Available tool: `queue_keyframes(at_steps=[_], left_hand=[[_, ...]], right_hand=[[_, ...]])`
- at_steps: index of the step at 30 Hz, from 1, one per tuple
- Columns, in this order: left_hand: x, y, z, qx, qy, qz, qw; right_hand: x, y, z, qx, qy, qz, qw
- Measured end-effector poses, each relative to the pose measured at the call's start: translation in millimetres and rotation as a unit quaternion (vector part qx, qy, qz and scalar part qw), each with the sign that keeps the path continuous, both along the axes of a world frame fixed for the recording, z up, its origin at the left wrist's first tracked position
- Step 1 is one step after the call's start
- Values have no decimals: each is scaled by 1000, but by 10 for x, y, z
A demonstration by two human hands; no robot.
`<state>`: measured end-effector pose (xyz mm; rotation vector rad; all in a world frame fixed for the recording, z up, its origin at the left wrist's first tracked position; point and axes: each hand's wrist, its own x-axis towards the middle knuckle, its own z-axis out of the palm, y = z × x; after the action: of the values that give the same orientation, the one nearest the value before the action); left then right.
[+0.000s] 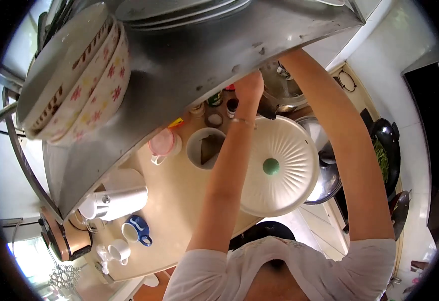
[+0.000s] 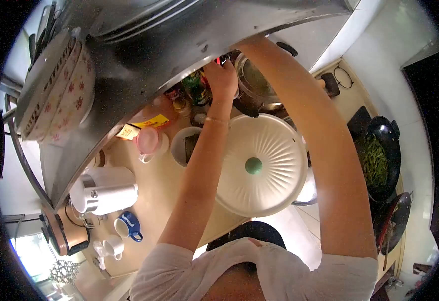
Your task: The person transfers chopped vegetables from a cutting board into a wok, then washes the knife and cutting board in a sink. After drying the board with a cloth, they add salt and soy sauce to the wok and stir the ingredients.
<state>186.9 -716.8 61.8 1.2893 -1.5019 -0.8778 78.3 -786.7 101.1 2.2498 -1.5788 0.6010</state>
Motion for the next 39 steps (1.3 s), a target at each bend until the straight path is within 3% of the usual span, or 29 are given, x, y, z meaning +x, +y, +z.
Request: queue_keyframes(at_steps=[3, 4, 5, 6, 8, 11, 13, 16, 18, 19, 21, 23, 26, 27, 28, 29, 31, 33, 35, 37, 39], left_hand=[[175, 338, -411, -204, -4, -7, 979], [331, 535, -448, -206, 4, -40, 978], [514, 716, -471, -212, 11, -72, 975], [707, 909, -453, -171, -13, -74, 982], [1055, 1244, -497, -115, -40, -66, 990], [1460, 1537, -698, -93, -53, -31, 994], [1679, 1722, -656, -13, -52, -19, 998], [1908, 1883, -647, 0, -83, -1, 997], [2025, 1922, -751, -5, -83, -2, 997], [2083, 1930, -820, -19, -80, -13, 997], [2062, 1890, -758, -30, -106, -21, 994], [2034, 1806, -744, -62, -113, -48, 990], [1985, 1686, -659, -97, -109, -81, 986], [1907, 1702, -591, -23, -34, -61, 997], [1899, 1617, -631, -83, -45, -104, 990], [1852, 1585, -625, -101, -38, -129, 986], [1611, 1563, -504, -123, -19, -177, 976], [1398, 1667, -364, -111, -5, -197, 974], [1095, 1910, -117, -80, 9, -256, 963], [766, 2167, 78, -49, 17, -347, 937], [468, 2477, 149, -61, 50, -418, 905]], right_hand=[[159, 417, -47, -90, -9, 20, 996], [288, 599, -96, -69, -28, 18, 997], [426, 730, -114, 37, -80, -1, 996], [613, 894, -152, 143, -131, -21, 981], [867, 936, -475, 198, -91, 71, 973], [1293, 744, -1042, 164, -148, 129, 967], [1543, 508, -1438, 95, -138, 163, 972], [1810, 357, -1495, 285, -77, 53, 954], [1931, 258, -1668, 273, -79, 21, 959], [1945, 211, -1880, 189, -83, 23, 978], [1894, 320, -1614, 228, -113, -13, 967], [1892, 202, -1785, 125, -132, 5, 983], [1660, 569, -1148, 142, -148, 59, 977], [1621, 630, -1183, 95, -172, 57, 979], [1457, 877, -933, 150, -233, 37, 960], [1305, 1222, -560, 198, -298, 21, 934], [952, 1755, -302, 75, -367, 50, 926], [454, 2522, 245, 162, -374, 56, 911], [-30, 3391, 666, 123, -392, 43, 911], [-416, 4386, 1061, 69, -413, -59, 906], [-688, 5450, 1417, -2, -304, -248, 920]])
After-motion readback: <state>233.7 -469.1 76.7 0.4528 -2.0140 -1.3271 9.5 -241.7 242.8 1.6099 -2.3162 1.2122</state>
